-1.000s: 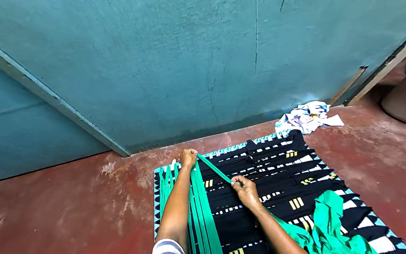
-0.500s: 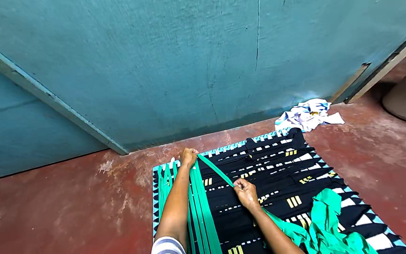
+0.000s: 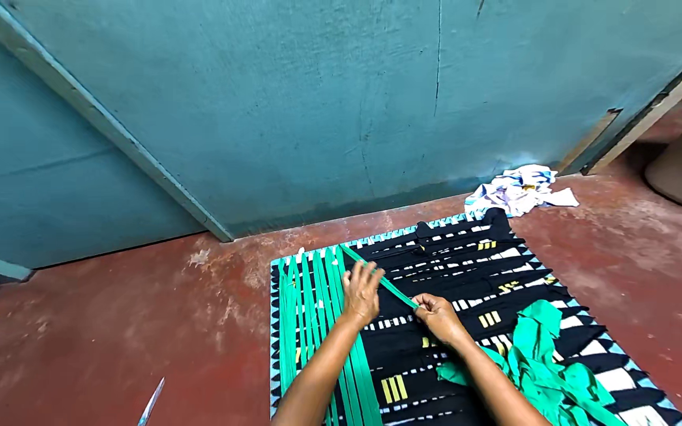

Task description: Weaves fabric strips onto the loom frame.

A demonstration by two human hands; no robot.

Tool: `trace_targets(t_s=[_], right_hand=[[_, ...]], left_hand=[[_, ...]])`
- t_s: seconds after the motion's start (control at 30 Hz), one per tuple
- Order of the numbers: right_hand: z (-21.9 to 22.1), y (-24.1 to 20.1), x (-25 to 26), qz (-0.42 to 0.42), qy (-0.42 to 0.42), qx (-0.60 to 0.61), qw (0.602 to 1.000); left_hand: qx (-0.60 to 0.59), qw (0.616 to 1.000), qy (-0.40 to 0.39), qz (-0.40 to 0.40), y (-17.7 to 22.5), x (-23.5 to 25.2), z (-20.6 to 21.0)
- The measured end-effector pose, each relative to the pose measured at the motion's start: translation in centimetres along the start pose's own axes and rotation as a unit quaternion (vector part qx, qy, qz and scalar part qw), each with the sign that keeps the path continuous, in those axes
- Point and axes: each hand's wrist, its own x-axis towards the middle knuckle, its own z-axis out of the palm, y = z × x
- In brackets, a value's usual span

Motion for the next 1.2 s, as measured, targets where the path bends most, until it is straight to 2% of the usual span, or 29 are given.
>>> trace_targets(t_s=[0.13, 0.33, 0.4, 0.57, 0.7, 0.77, 0.83, 0.93, 1.07, 1.13, 1.2], right_hand=[[-0.6, 0.6, -3.8, -0.011, -0.067, 0.012, 0.998], [-1.9, 3.0, -11.3, -0.072, -0.124, -0.098, 0.985], [-2.6, 4.1, -13.7, -0.089, -0.123, -0.148, 0.977], [-4.2, 4.8, -19.2, -0.136, -0.169, -0.217, 0.952], [-5.4, 4.3, -23.0, -0.166, -0.236, -0.288, 0.913], [-5.7, 4.5, -24.4, -0.186, -0.241, -0.303, 0.903], [-6.2, 4.2, -25.4, -0.160, -0.240, -0.333, 0.898], [-7.4, 3.4, -26.7, -0.070, -0.192, -0.386, 0.900], [-11.0, 4.9, -28.5, -0.064, -0.104, -0.345, 0.931], [-13.8, 5.9, -29.9, -0.074, -0.001, -0.325, 0.943], [-16.7, 6.2, -31.6, -0.052, 0.120, -0.334, 0.933]], left_hand=[[-0.033, 0.994, -0.026, 0.099, 4.8, -4.6, 0.8], [-0.025, 0.974, 0.096, 0.203, 9.2, -10.6, 1.0], [-0.027, 0.968, 0.111, 0.222, 10.7, -12.7, 0.2], [-0.034, 0.965, 0.114, 0.233, 14.1, -18.0, -1.5], [-0.051, 0.963, 0.125, 0.234, 17.1, -21.4, -2.9], [-0.065, 0.964, 0.126, 0.222, 18.4, -22.8, -4.0], [-0.091, 0.965, 0.144, 0.200, 18.9, -23.8, -4.9], [-0.132, 0.964, 0.175, 0.148, 18.6, -24.3, -7.0], [-0.108, 0.972, 0.190, 0.090, 17.3, -25.4, -9.1], [-0.089, 0.975, 0.188, 0.083, 16.8, -26.3, -9.4], [-0.077, 0.976, 0.184, 0.087, 16.5, -27.1, -9.1]])
